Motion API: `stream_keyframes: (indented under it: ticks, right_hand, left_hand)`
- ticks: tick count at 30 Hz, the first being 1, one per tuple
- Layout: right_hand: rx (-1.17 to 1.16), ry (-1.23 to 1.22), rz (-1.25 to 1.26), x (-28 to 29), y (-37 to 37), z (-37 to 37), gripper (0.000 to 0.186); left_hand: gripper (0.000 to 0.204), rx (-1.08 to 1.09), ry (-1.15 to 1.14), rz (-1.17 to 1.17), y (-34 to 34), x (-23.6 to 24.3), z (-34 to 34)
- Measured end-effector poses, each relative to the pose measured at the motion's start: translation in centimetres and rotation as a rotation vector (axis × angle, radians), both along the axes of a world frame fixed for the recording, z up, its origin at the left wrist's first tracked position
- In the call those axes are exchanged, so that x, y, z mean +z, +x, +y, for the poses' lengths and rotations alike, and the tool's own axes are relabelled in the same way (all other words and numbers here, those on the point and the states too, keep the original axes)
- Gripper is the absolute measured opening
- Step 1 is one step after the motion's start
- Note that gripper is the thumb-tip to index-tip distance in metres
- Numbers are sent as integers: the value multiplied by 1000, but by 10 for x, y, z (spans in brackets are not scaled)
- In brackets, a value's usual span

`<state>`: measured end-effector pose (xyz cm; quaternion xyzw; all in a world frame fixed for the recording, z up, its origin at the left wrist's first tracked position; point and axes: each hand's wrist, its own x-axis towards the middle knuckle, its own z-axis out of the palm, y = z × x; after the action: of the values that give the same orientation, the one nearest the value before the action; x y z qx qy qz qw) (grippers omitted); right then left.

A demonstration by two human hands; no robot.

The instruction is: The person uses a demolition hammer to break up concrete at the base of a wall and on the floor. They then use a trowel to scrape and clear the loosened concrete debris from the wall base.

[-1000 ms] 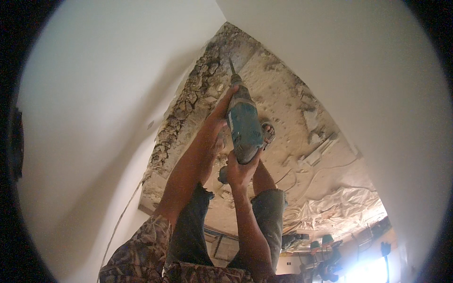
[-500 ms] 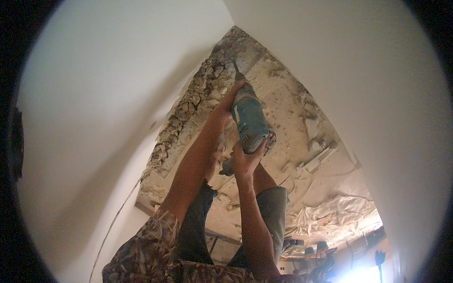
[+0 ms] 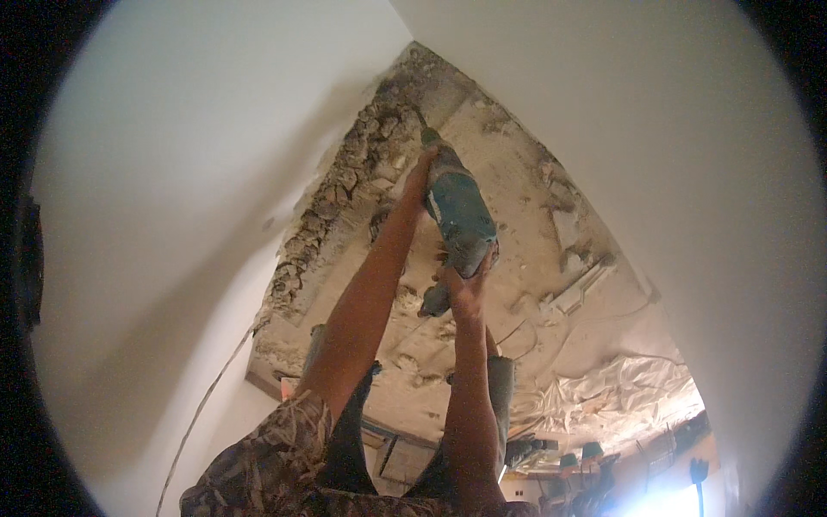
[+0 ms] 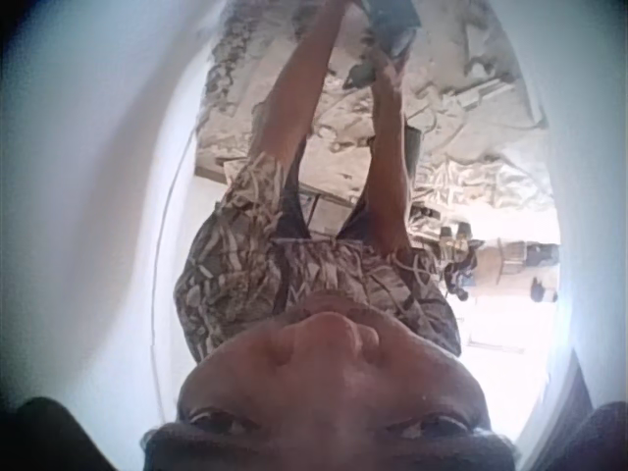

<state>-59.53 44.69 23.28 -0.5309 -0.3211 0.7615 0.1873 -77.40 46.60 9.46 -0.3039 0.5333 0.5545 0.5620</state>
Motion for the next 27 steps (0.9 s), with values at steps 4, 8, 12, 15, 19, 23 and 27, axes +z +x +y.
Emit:
stream_keyframes:
  ticks: [4,8,12,15,19,23,27]
  right_hand:
    - [-22,-81,-55,17,-15,3,94]
    - [89,48,-82,35,-67,8,89]
    - [404,371,-85,67,-123,-8,95]
    - [591,443,-114,88,-124,-15,94]
    - [484,273,-143,98,-85,-26,89]
    - [362,453,-390,85,-53,-40,79]
    - [222,279,-445,71,-41,-47,81]
  left_hand:
    - [85,-81,26,-15,-7,18,2]
    - [80,-168,95,-24,-51,41,11]
    - [79,-74,205,-54,-87,76,-15]
    - [79,31,163,-23,-77,94,-39]
    - [78,66,144,-19,-49,95,-51]
    - [78,22,128,-74,-31,88,-40]
    - [79,-51,197,-113,-21,84,-18]
